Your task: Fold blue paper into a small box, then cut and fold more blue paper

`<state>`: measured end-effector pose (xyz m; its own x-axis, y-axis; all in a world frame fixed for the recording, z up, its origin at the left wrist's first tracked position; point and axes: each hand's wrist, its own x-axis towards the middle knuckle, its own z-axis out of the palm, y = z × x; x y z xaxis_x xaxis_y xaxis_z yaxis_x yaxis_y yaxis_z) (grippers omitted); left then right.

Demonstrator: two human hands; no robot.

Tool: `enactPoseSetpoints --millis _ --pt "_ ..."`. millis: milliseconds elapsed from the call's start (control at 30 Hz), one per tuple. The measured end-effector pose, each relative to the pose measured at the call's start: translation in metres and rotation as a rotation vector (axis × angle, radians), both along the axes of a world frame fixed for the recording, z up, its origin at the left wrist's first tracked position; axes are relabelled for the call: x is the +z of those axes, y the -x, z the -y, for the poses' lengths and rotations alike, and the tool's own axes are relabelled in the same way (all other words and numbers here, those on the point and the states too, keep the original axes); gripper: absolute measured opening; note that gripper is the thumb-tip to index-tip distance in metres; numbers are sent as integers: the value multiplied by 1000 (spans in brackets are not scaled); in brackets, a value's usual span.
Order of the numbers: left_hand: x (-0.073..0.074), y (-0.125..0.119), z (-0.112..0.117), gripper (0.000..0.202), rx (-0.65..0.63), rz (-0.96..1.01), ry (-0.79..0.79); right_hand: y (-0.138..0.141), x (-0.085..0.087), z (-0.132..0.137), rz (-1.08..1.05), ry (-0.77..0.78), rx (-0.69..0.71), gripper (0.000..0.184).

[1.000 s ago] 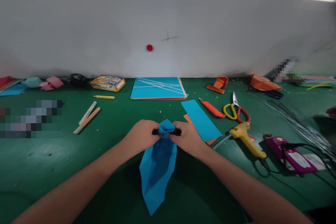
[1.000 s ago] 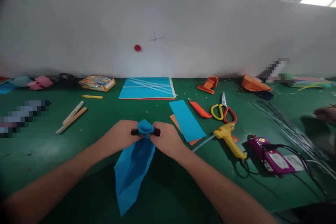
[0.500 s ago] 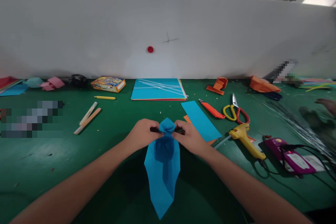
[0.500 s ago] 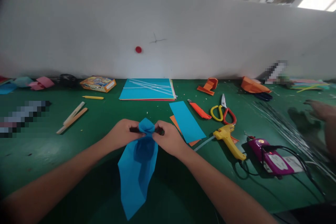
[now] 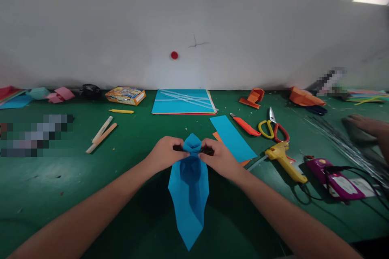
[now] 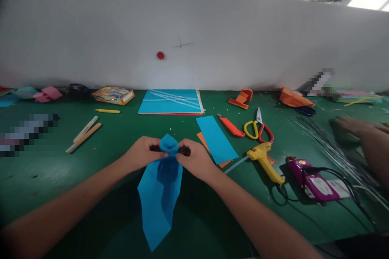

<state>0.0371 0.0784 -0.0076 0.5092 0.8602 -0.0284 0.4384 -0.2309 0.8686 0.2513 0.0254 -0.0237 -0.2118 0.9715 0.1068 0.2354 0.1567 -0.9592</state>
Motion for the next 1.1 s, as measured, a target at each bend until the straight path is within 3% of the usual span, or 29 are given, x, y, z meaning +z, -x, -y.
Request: enactPoseSetpoints --millis 233,767,933,1100 --pt "-6 0 -2 21 -28 52 18 4 -6 -5 -42 -85 -146 26" --pt "-11 1 -4 23 -35 125 -35 11 -12 -5 -57 -117 -115 34" --pt "-11 4 -5 21 -36 135 -92 11 -18 -6 -19 -125 -110 29" --pt "-11 6 -4 17 -39 110 -137 8 -13 -5 51 -113 -92 15"
